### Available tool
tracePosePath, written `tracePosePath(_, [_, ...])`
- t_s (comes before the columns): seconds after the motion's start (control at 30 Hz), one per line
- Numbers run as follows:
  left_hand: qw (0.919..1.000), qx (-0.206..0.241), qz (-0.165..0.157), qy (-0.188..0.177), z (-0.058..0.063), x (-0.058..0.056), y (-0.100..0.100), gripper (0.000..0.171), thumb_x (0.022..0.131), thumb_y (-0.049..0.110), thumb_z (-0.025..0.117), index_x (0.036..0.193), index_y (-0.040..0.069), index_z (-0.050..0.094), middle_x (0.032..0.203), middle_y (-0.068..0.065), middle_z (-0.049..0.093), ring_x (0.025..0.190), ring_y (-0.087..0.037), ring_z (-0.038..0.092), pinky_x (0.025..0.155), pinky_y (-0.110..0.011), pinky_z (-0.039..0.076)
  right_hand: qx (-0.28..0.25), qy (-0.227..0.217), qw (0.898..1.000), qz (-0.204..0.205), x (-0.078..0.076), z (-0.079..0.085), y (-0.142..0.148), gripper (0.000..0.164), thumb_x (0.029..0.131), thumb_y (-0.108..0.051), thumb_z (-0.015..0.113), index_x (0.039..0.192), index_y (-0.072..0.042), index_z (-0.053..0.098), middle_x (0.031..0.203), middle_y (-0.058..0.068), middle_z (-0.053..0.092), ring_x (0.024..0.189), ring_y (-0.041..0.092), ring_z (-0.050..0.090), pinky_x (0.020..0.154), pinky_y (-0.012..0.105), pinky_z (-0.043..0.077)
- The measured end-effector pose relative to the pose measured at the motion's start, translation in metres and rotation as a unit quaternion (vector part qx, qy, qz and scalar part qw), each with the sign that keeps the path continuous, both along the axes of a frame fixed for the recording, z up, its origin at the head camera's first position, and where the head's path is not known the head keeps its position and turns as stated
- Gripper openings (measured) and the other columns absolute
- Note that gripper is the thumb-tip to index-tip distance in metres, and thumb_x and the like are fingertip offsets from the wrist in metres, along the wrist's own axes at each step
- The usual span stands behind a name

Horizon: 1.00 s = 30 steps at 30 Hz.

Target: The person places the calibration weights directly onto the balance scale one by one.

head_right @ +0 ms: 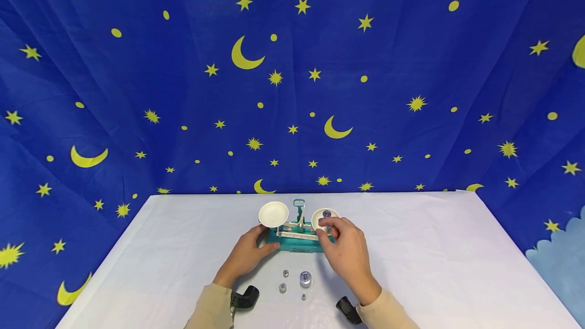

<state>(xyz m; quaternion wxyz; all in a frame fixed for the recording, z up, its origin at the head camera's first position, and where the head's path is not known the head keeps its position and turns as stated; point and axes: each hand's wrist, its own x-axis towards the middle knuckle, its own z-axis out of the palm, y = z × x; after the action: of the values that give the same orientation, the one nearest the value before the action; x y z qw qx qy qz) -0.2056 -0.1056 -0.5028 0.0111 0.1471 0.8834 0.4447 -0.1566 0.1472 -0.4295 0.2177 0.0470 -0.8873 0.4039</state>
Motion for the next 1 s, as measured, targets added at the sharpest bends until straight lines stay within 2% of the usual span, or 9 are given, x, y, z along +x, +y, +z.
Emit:
tracePosePath(0.33, [1.0000, 0.002, -0.003, 0.001, 0.000, 0.001, 0.001, 0.071, 0.091, 0.035, 0.074, 0.144, -0.005, 0.049, 0.147, -0.025, 0.049, 0.138, -0.041, 0.044, 0.116, -0.056, 0.033, -0.012, -0.049, 0.998, 0.026, 0.016, 0.001, -0.006, 0.012, 0.081, -0.007, 0.081, 0.092, -0.012, 0.076, 0.065, -0.005, 0.045, 0.057, 0.007, 0.040, 0.052, 0.022, 0.034])
tracePosePath(0.57, [1.0000, 0.002, 0.002, -0.004, 0.000, 0.000, 0.001, 0.070, 0.091, 0.035, 0.074, 0.144, -0.004, 0.049, 0.147, -0.024, 0.050, 0.139, -0.040, 0.044, 0.117, -0.055, 0.033, -0.029, -0.066, 0.996, 0.058, 0.023, -0.006, -0.007, 0.014, 0.080, -0.004, 0.082, 0.091, -0.012, 0.076, 0.066, -0.007, 0.046, 0.060, 0.006, 0.042, 0.051, 0.021, 0.038])
tracePosePath(0.83, [1.0000, 0.007, 0.001, -0.005, 0.000, 0.001, 0.000, 0.070, 0.091, 0.035, 0.074, 0.144, -0.004, 0.049, 0.147, -0.024, 0.049, 0.139, -0.040, 0.043, 0.117, -0.056, 0.033, -0.050, -0.085, 0.993, 0.070, 0.029, -0.014, -0.008, 0.017, 0.080, -0.003, 0.082, 0.087, -0.017, 0.075, 0.065, -0.008, 0.045, 0.059, 0.005, 0.042, 0.051, 0.020, 0.039])
tracePosePath(1.0, [1.0000, 0.004, 0.004, -0.007, 0.001, 0.001, 0.001, 0.070, 0.091, 0.035, 0.074, 0.144, -0.003, 0.049, 0.147, -0.024, 0.049, 0.139, -0.040, 0.043, 0.117, -0.056, 0.032, -0.063, -0.107, 0.989, 0.077, 0.030, -0.017, -0.008, 0.015, 0.081, -0.004, 0.082, 0.088, -0.015, 0.075, 0.066, -0.006, 0.045, 0.059, 0.006, 0.042, 0.050, 0.020, 0.039])
